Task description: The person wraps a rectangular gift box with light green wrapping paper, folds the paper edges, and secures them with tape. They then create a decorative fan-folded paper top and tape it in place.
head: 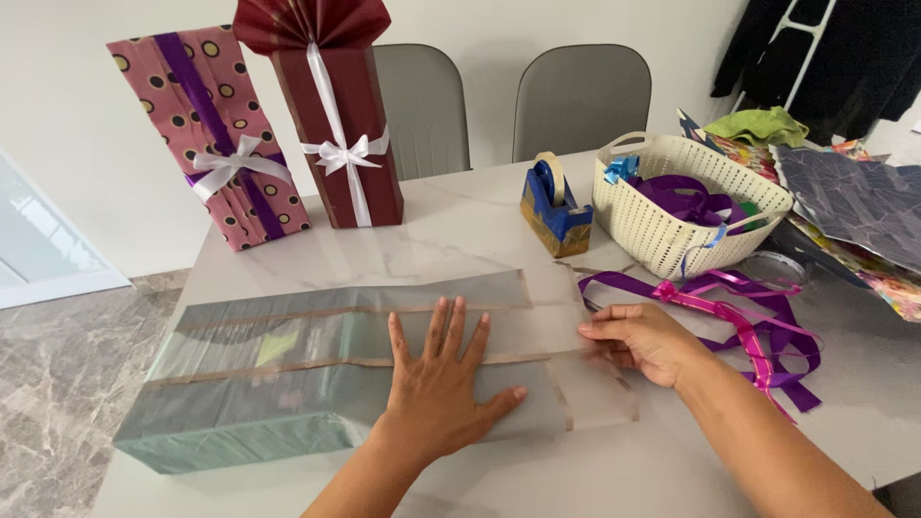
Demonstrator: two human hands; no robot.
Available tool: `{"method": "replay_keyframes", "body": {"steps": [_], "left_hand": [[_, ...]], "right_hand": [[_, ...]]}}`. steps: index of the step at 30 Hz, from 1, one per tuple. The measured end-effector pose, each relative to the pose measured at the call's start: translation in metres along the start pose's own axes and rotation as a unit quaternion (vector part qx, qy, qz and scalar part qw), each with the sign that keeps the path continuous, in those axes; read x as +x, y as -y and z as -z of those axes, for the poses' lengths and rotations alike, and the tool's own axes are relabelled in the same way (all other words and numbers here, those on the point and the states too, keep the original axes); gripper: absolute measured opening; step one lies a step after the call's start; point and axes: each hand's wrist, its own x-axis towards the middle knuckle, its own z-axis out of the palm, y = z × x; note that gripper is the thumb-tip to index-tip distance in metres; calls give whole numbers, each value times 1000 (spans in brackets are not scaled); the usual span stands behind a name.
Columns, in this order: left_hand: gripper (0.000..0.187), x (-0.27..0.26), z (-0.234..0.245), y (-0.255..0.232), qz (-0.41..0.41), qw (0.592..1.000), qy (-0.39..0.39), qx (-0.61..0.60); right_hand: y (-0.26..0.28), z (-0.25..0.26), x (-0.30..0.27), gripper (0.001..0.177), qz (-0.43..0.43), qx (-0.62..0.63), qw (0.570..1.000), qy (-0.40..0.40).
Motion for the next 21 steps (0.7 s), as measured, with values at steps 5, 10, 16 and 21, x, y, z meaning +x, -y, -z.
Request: {"method": "replay_keyframes", "body": {"steps": [5,10,16,21], "left_hand": [[104,-2,1,-1,13,1000,14,6],[106,-3,3,-2,15,1000,11,7],[102,0,6,-4,29,994,105,18],[103,-2,3,-3,20,997,73,4]], "right_hand": [[-10,-4,0,17,40,-32,999,-17],[-13,-8,-3,20,49,-44,997,-38],[-13,-11,-7,21,43,-67,995,-58],[-16,-14,-7,23,58,-78,993,-62]]}}
